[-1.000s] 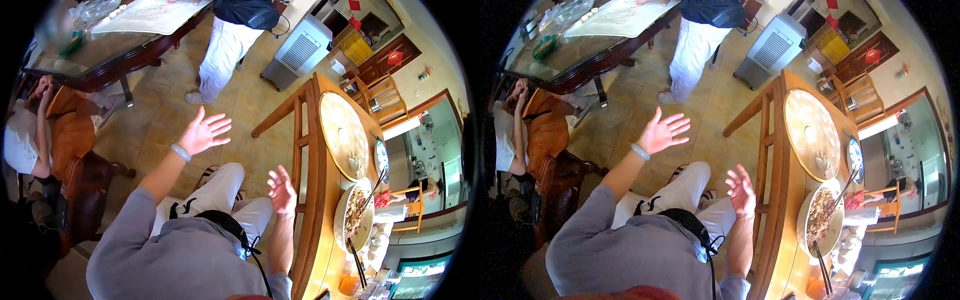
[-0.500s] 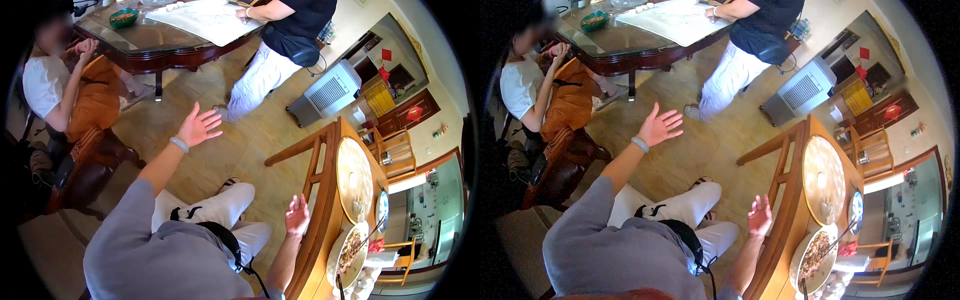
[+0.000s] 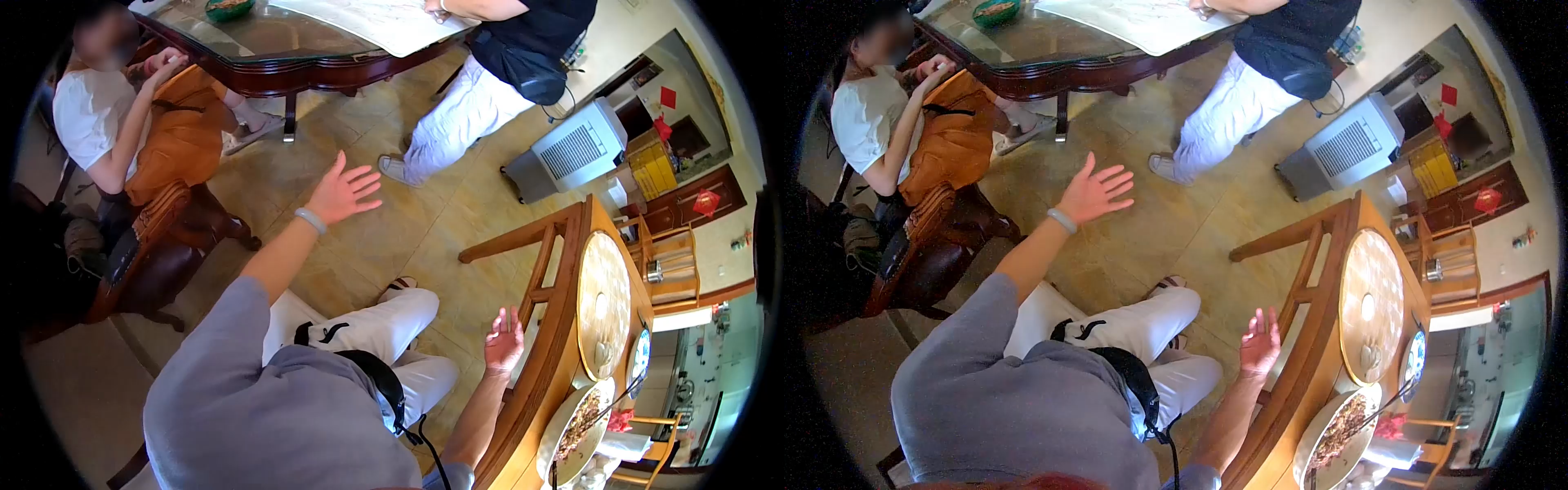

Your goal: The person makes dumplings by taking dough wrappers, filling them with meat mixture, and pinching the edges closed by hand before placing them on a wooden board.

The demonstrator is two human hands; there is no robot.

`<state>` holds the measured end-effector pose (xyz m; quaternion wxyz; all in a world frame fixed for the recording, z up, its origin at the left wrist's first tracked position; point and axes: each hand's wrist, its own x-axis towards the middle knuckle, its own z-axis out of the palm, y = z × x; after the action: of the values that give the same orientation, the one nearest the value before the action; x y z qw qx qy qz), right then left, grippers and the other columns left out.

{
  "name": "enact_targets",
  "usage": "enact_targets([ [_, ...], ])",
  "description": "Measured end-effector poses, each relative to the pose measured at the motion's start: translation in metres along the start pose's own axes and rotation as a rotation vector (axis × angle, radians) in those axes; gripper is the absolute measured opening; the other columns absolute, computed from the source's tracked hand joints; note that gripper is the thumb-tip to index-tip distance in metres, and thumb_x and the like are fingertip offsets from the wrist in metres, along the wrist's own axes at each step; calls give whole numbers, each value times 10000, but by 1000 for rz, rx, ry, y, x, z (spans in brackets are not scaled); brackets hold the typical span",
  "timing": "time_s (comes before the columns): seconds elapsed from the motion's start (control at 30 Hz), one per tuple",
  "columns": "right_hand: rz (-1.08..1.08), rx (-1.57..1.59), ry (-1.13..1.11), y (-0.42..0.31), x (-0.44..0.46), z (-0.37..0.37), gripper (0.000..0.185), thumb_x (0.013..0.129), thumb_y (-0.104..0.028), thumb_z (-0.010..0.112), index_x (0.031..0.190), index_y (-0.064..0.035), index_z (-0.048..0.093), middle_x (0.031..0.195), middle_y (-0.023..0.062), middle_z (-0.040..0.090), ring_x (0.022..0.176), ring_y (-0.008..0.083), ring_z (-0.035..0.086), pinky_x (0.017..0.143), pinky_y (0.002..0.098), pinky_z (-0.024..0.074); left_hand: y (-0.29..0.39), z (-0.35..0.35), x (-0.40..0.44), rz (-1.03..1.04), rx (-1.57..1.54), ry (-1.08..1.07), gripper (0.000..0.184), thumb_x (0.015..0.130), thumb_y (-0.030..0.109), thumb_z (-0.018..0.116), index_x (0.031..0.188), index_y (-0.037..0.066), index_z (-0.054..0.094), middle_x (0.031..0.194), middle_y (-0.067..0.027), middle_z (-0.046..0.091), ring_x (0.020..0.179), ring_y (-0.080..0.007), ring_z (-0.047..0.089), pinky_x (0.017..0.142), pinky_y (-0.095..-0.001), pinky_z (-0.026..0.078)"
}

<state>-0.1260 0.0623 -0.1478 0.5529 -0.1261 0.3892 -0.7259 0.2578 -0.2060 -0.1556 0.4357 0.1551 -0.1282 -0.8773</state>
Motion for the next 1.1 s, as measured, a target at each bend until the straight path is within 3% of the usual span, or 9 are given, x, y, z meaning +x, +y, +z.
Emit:
enact_targets([
  [1.03, 55, 4, 14, 5, 14, -12, 511, 861, -270, 549, 1309, -104, 368, 1099, 97, 590, 870, 169, 624, 579, 258, 539, 1, -18, -4, 29, 33, 122, 832, 826, 621, 421, 1362, 15, 229, 1398, -167, 277, 1305, -282, 238, 982, -546, 318],
  [1.1, 52, -6, 3, 5, 14, -14, 511, 861, -275, 547, 1309, -105, 368, 1106, 99, 586, 876, 168, 622, 578, 258, 539, -3, -23, -5, -1, 8, 175, 776, 829, 605, 441, 1321, 20, 309, 1343, -152, 357, 1262, -273, 306, 972, -538, 334],
])
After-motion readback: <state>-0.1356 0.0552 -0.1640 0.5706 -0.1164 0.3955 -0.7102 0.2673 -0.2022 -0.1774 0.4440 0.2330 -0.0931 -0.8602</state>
